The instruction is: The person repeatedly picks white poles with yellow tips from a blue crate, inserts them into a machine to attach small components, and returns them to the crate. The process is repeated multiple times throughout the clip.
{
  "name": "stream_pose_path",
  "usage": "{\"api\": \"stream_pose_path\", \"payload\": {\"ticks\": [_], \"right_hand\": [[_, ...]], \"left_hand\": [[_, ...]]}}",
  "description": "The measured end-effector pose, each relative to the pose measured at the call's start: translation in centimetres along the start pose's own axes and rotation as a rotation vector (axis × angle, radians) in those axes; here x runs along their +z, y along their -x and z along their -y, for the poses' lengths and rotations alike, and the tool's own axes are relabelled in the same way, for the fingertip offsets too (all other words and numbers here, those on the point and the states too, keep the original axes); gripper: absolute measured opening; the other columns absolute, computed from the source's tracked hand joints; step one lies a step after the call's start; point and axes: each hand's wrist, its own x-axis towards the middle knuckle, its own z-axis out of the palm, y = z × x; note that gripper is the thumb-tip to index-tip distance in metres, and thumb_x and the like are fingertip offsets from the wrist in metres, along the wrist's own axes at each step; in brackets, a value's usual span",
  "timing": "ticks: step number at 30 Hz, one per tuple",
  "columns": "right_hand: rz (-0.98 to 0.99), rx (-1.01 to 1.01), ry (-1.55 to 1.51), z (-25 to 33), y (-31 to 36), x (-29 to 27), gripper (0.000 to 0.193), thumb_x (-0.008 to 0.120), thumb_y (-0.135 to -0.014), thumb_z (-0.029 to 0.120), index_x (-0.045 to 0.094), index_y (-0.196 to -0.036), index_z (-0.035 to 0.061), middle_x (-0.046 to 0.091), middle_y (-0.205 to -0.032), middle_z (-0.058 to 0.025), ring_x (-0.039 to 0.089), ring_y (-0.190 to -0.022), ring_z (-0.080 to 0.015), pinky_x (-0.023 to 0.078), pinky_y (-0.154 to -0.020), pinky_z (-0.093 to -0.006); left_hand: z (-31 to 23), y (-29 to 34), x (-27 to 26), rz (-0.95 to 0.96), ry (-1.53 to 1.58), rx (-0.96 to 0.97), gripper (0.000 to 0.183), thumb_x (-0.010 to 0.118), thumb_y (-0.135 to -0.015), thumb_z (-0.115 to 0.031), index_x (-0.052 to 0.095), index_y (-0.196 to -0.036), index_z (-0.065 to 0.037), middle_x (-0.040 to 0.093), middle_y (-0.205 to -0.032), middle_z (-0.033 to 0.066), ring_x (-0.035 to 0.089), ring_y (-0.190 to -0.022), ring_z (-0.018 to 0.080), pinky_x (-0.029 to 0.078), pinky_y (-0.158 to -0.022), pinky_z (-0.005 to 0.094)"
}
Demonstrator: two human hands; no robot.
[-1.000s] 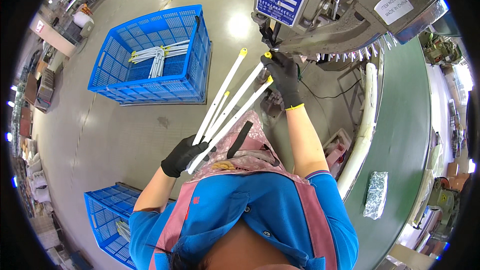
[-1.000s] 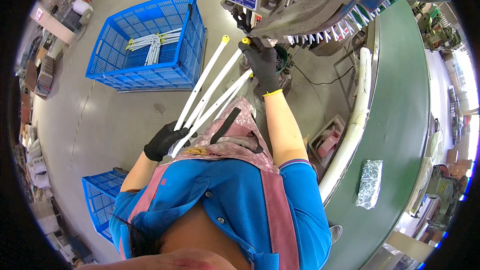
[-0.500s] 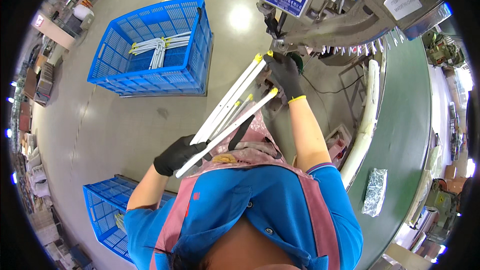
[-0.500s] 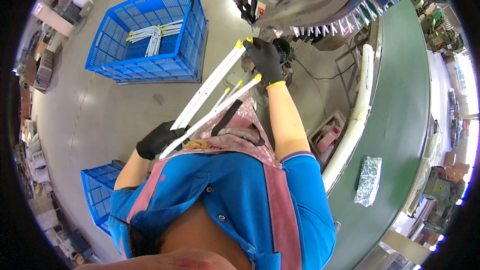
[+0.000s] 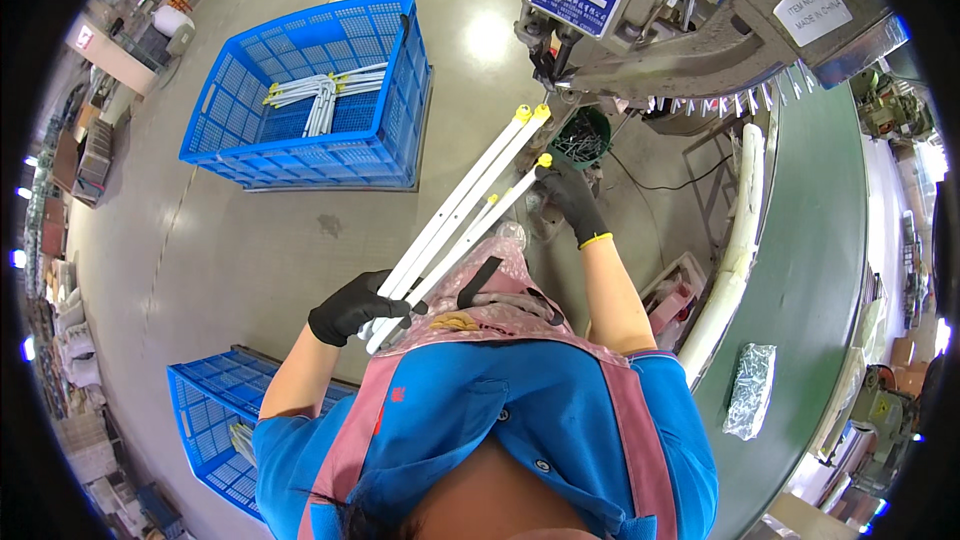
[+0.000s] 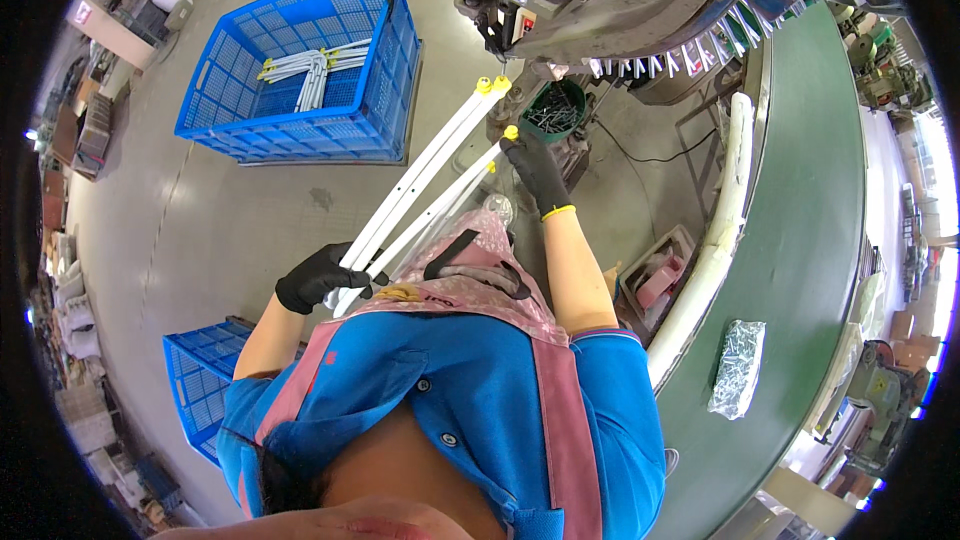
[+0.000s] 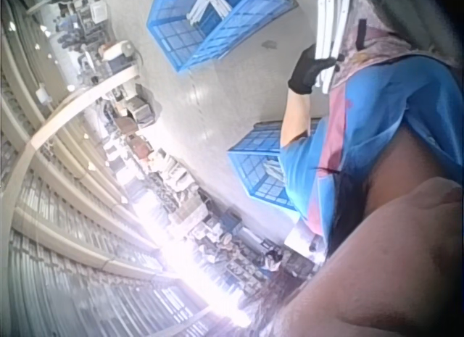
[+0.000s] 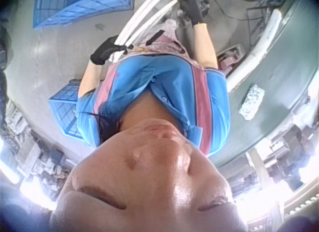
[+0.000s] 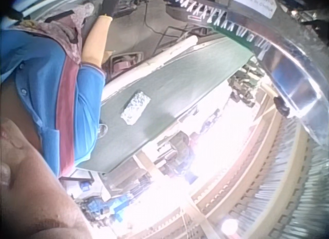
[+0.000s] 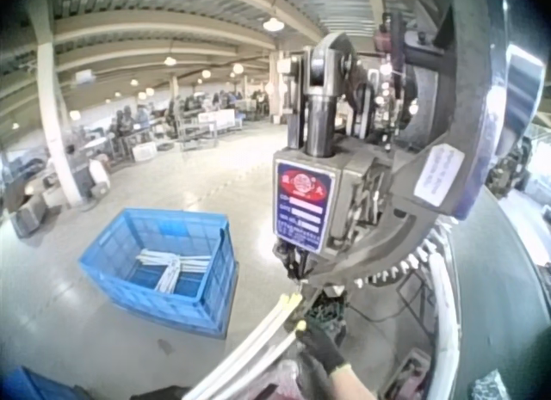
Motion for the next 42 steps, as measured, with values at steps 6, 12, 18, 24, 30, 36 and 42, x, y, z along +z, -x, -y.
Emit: {"api": "stream_pose_path", "payload": {"ticks": [6, 12, 18, 24, 30, 36, 42], "right_hand": [[-0.205, 0.121, -0.05, 1.6, 0.0, -0.7, 0.035, 0.067, -0.079, 0.023, 0.065, -0.101, -0.0034, 0.067, -0.084, -0.008, 0.06, -0.074, -0.0137, 0.047, -0.067, -0.0271], [-0.316, -0.055, -0.083, 6.0, -0.3, -1.1, 0.037, 0.07, -0.079, 0.022, 0.064, -0.104, -0.0056, 0.067, -0.091, -0.0081, 0.06, -0.08, -0.0121, 0.048, -0.072, -0.0251], [-0.294, -0.266, -0.044, 10.1, -1.4, -1.6, 0.031, 0.07, -0.079, 0.018, 0.066, -0.1, -0.0037, 0.067, -0.092, -0.0062, 0.059, -0.079, -0.0102, 0.047, -0.073, -0.0246], [-0.302, -0.252, -0.134, 12.1, -2.1, -0.9, 0.029, 0.069, -0.079, 0.017, 0.066, -0.1, -0.0039, 0.067, -0.088, -0.0047, 0.059, -0.078, -0.0094, 0.047, -0.074, -0.0241], [-0.29, -0.404, -0.224, 11.9, -3.1, -0.4, 0.023, 0.071, -0.077, 0.007, 0.064, -0.097, -0.0029, 0.068, -0.09, -0.0056, 0.061, -0.079, -0.0109, 0.048, -0.073, -0.0264], [-0.303, -0.288, -0.067, 12.2, -3.0, -0.6, 0.029, 0.069, -0.08, 0.017, 0.066, -0.102, -0.002, 0.067, -0.089, -0.004, 0.059, -0.079, -0.0087, 0.047, -0.073, -0.0231], [-0.24, -0.33, -0.06, 11.8, -3.5, -1.0, 0.022, 0.067, -0.08, 0.018, 0.066, -0.092, -0.0002, 0.066, -0.083, -0.003, 0.058, -0.075, -0.0085, 0.046, -0.069, -0.0249]], "left_hand": [[0.0, 0.0, 0.5, -0.021, -0.031, -0.009, 0.049, 0.065, -0.078, -0.007, 0.051, -0.124, 0.003, 0.066, -0.105, 0.0153, 0.063, -0.092, 0.0188, 0.049, -0.082, 0.0308], [-0.7, 1.0, 1.8, -0.113, -0.039, 0.027, 0.048, 0.066, -0.079, -0.012, 0.051, -0.122, 0.004, 0.065, -0.102, 0.0143, 0.062, -0.086, 0.0183, 0.049, -0.079, 0.031], [-1.2, 2.4, 3.1, -0.218, 0.025, 0.064, 0.047, 0.066, -0.081, -0.016, 0.051, -0.121, 0.004, 0.065, -0.099, 0.0147, 0.062, -0.084, 0.0188, 0.049, -0.077, 0.0319], [-0.8, 2.2, 3.2, -0.309, 0.052, 0.097, 0.04, 0.064, -0.08, -0.011, 0.053, -0.115, 0.004, 0.065, -0.096, 0.0132, 0.062, -0.084, 0.0193, 0.049, -0.077, 0.0313], [0.4, 1.0, 2.6, -0.323, 0.088, 0.071, 0.037, 0.061, -0.08, -0.008, 0.054, -0.115, 0.004, 0.065, -0.096, 0.0124, 0.061, -0.082, 0.0177, 0.049, -0.075, 0.0298], [0.6, 0.5, 2.6, -0.317, 0.125, 0.066, 0.035, 0.061, -0.08, -0.008, 0.056, -0.113, 0.004, 0.065, -0.094, 0.012, 0.061, -0.08, 0.0174, 0.049, -0.074, 0.0301], [-0.1, 0.8, 2.2, -0.287, 0.122, 0.025, 0.035, 0.064, -0.079, -0.011, 0.055, -0.11, 0.004, 0.064, -0.09, 0.0125, 0.062, -0.078, 0.0186, 0.05, -0.073, 0.0306]]}}
